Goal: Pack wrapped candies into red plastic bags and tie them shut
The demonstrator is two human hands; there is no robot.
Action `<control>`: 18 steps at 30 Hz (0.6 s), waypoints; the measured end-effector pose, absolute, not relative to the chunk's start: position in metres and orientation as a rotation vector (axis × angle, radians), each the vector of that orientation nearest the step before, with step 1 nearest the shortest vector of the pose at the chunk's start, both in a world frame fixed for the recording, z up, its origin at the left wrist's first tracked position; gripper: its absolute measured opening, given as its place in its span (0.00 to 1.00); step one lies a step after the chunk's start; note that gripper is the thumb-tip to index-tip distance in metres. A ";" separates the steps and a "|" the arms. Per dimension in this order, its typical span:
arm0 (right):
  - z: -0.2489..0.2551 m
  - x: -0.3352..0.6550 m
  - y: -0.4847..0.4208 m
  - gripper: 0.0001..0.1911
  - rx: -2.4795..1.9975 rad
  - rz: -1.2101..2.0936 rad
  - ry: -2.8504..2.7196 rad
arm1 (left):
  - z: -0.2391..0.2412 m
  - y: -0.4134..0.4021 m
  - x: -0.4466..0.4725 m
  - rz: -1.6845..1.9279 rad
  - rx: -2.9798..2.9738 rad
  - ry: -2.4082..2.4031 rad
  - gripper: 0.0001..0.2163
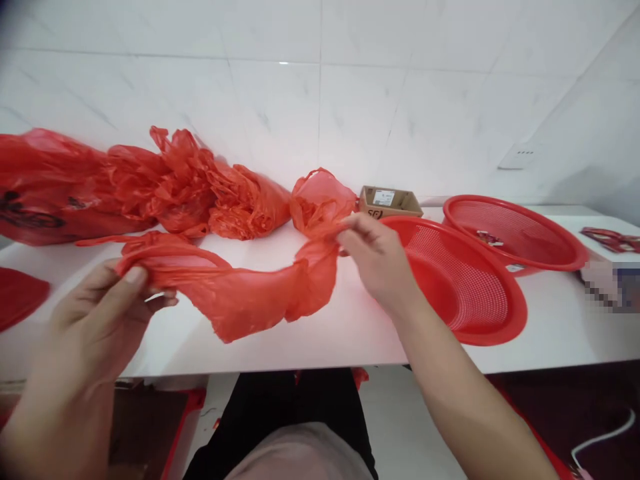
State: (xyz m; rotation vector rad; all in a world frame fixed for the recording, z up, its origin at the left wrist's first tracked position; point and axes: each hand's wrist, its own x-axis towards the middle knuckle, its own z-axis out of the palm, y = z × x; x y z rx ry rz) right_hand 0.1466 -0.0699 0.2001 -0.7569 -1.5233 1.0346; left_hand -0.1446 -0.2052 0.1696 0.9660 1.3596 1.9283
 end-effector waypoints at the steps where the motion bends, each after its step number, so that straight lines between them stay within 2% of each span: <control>1: 0.205 0.143 -0.071 0.04 -0.734 1.089 -1.560 | 0.175 -0.201 -0.145 1.857 1.027 1.406 0.11; 5: 0.218 0.137 -0.076 0.05 -0.660 1.153 -1.568 | 0.184 -0.191 -0.156 1.874 1.137 1.544 0.12; 8: 0.228 0.137 -0.076 0.03 -0.649 1.239 -1.696 | 0.191 -0.190 -0.166 1.912 1.333 1.870 0.08; 10: 0.234 0.136 -0.074 0.05 -0.607 1.238 -1.669 | 0.198 -0.189 -0.168 1.926 1.416 1.951 0.07; 14: 0.240 0.131 -0.072 0.08 -0.616 1.116 -1.738 | 0.211 -0.183 -0.160 1.970 1.322 1.476 0.08; 18: 0.248 0.124 -0.076 0.05 -0.664 0.878 -1.822 | 0.222 -0.177 -0.147 1.832 1.200 1.143 0.08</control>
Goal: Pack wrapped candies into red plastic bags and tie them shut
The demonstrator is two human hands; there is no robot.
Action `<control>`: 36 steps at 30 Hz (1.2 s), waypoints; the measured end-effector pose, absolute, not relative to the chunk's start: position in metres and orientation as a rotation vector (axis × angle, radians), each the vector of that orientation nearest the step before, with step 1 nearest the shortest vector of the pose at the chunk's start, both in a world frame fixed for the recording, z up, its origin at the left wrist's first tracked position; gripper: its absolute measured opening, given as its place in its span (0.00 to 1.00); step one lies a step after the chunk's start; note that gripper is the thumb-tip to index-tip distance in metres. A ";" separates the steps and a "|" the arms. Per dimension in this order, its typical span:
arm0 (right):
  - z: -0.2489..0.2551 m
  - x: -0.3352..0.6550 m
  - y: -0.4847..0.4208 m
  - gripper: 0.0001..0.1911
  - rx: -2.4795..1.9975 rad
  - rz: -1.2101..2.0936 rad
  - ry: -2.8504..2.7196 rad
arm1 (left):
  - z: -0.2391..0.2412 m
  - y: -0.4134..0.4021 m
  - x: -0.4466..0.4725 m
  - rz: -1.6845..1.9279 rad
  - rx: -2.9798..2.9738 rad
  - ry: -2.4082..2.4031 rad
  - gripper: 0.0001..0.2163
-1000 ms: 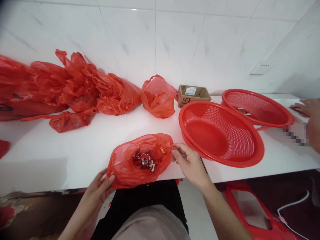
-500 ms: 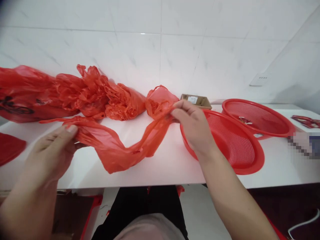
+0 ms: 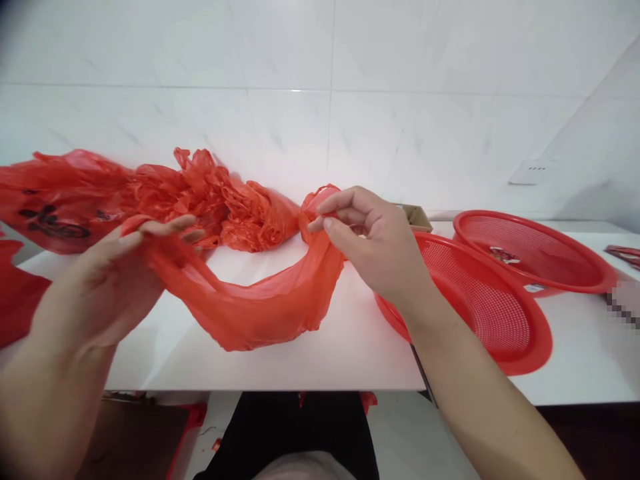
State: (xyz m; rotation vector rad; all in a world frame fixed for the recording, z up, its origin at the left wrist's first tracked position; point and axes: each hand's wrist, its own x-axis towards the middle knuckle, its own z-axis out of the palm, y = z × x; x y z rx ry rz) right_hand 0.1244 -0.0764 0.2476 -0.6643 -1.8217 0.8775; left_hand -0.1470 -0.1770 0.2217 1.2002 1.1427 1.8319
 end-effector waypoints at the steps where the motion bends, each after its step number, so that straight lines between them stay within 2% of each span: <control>1: 0.250 0.122 -0.078 0.05 -0.641 0.856 -1.865 | 0.224 -0.176 -0.143 1.742 1.229 1.138 0.08; 5: 0.264 0.100 -0.090 0.04 -0.450 0.894 -2.130 | 0.229 -0.169 -0.120 1.187 1.547 1.308 0.19; 7: 0.269 0.084 -0.096 0.04 -0.325 0.935 -2.230 | 0.228 -0.161 -0.106 0.939 1.712 1.311 0.15; 9: 0.268 0.070 -0.097 0.05 -0.222 0.965 -2.290 | 0.226 -0.152 -0.095 0.832 1.797 1.262 0.07; 10: 0.266 0.065 -0.096 0.05 -0.200 0.967 -2.298 | 0.225 -0.148 -0.092 0.828 1.796 1.252 0.05; 12: 0.255 0.061 -0.089 0.06 -0.234 0.959 -2.254 | 0.222 -0.143 -0.091 0.851 1.701 1.272 0.09; 15: 0.228 0.066 -0.074 0.13 -0.360 0.991 -2.150 | 0.219 -0.143 -0.100 0.859 1.502 1.274 0.17; 18: 0.205 0.075 -0.068 0.14 -0.407 1.064 -2.142 | 0.215 -0.145 -0.110 0.856 1.424 1.235 0.20; 23: 0.200 0.082 -0.080 0.08 -0.419 1.067 -1.976 | 0.209 -0.148 -0.117 0.939 1.382 1.250 0.18; 28: 0.197 0.072 -0.087 0.11 -0.462 0.900 -2.072 | 0.211 -0.157 -0.113 0.858 1.437 1.192 0.19; 33: 0.197 0.076 -0.099 0.08 -0.400 0.917 -1.928 | 0.212 -0.159 -0.112 0.916 1.396 1.182 0.20; 36: 0.204 0.088 -0.112 0.10 -0.264 0.968 -2.016 | 0.215 -0.159 -0.115 0.972 1.359 1.081 0.17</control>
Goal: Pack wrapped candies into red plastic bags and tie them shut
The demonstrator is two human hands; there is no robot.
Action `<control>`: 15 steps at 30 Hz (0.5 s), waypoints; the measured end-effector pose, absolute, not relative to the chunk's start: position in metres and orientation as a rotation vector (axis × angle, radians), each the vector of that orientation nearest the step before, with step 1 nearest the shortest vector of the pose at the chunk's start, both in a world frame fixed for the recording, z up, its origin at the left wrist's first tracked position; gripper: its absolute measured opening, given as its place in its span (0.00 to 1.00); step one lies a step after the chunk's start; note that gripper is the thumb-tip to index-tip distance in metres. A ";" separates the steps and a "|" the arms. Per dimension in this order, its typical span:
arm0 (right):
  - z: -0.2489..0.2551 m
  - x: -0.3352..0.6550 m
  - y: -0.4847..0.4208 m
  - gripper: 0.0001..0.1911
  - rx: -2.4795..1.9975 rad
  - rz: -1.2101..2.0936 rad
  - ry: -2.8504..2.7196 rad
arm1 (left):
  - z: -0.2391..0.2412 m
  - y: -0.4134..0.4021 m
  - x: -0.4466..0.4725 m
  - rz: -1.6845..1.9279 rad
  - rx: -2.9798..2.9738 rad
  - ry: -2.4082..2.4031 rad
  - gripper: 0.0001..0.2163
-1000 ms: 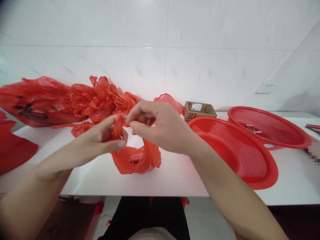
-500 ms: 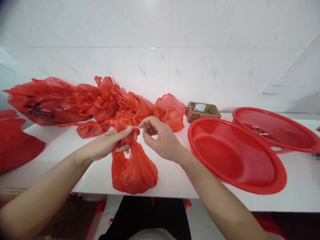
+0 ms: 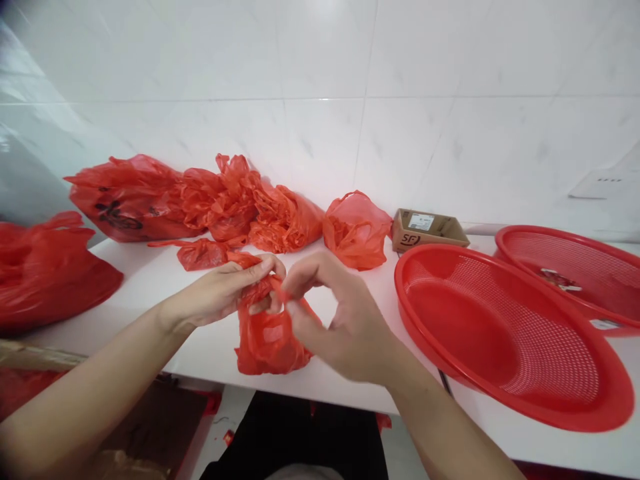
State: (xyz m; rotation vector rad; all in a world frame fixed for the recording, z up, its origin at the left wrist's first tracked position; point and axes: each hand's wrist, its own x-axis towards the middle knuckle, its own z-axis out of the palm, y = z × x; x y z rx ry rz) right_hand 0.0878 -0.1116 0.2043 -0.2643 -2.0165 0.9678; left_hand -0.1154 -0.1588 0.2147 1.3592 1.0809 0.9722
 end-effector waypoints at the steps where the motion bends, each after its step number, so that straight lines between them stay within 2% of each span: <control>1: 0.205 0.090 -0.114 0.10 -0.211 0.995 -2.079 | 0.216 -0.159 -0.116 0.979 1.380 1.059 0.14; 6: 0.191 0.078 -0.101 0.06 -0.252 1.167 -1.906 | 0.218 -0.160 -0.115 0.800 1.628 1.208 0.06; 10: 0.167 0.060 -0.084 0.15 -0.533 1.415 -1.913 | 0.207 -0.160 -0.113 0.681 1.890 1.363 0.15; 15: 0.151 0.056 -0.083 0.18 -0.506 1.688 -1.931 | 0.190 -0.160 -0.114 0.910 2.275 1.658 0.16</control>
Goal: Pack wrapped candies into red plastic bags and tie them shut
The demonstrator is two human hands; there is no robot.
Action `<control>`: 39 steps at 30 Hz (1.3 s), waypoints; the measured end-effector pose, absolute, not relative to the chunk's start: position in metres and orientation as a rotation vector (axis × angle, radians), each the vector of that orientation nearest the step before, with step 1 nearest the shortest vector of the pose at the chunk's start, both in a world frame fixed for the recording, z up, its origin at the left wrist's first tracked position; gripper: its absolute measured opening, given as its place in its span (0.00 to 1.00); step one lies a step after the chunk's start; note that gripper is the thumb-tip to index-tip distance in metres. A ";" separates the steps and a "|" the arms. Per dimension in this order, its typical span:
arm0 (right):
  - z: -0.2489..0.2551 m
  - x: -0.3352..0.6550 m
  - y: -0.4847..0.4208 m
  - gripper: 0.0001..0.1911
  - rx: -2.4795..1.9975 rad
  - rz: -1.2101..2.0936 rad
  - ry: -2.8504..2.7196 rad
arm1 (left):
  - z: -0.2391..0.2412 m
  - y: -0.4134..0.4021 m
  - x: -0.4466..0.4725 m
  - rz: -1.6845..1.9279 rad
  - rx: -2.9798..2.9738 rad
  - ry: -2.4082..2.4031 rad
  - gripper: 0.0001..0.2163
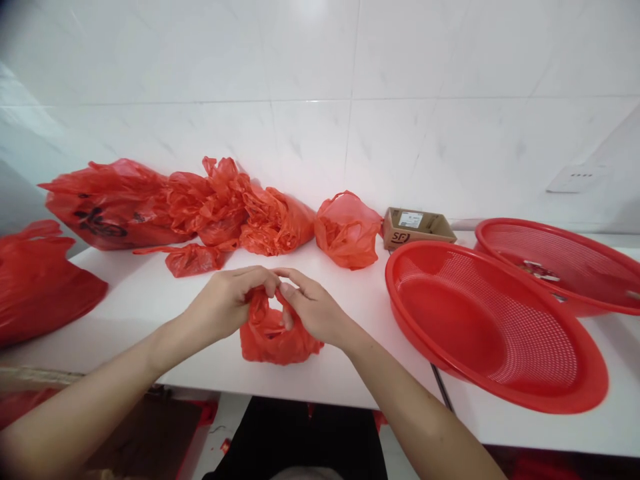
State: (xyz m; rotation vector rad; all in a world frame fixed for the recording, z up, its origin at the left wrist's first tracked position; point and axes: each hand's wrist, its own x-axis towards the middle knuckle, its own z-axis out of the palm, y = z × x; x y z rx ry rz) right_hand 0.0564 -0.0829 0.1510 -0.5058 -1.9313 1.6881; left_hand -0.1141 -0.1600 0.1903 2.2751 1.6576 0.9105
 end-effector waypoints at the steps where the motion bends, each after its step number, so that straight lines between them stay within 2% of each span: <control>1: 0.151 0.057 -0.083 0.18 -0.464 1.756 -1.922 | 0.189 -0.160 -0.114 0.952 2.342 1.691 0.15; 5: 0.156 0.061 -0.084 0.14 -0.362 1.856 -1.916 | 0.190 -0.161 -0.113 1.000 2.390 1.676 0.13; 9: 0.155 0.068 -0.079 0.15 -0.505 1.531 -2.013 | 0.185 -0.163 -0.124 0.839 2.312 1.622 0.10; 12: 0.136 0.082 -0.064 0.15 -0.649 1.335 -2.040 | 0.167 -0.171 -0.144 0.685 2.153 1.694 0.10; 16: 0.094 0.099 -0.036 0.17 -0.890 1.384 -1.782 | 0.141 -0.187 -0.168 0.678 1.910 1.756 0.12; 19: 0.073 0.094 -0.029 0.19 -0.967 1.318 -1.677 | 0.125 -0.185 -0.168 0.816 1.785 1.792 0.15; 24: 0.057 0.050 -0.044 0.17 -0.996 1.081 -1.728 | 0.090 -0.143 -0.142 1.350 1.398 1.930 0.19; 27: 0.041 0.026 -0.051 0.16 -1.138 0.896 -1.896 | 0.061 -0.121 -0.125 1.395 1.320 2.056 0.19; 31: 0.021 0.020 -0.047 0.13 -1.223 0.814 -1.996 | 0.038 -0.114 -0.120 1.276 1.390 2.195 0.16; 39: 0.015 0.051 -0.021 0.11 -1.264 0.700 -2.073 | 0.026 -0.113 -0.147 0.774 1.676 2.339 0.12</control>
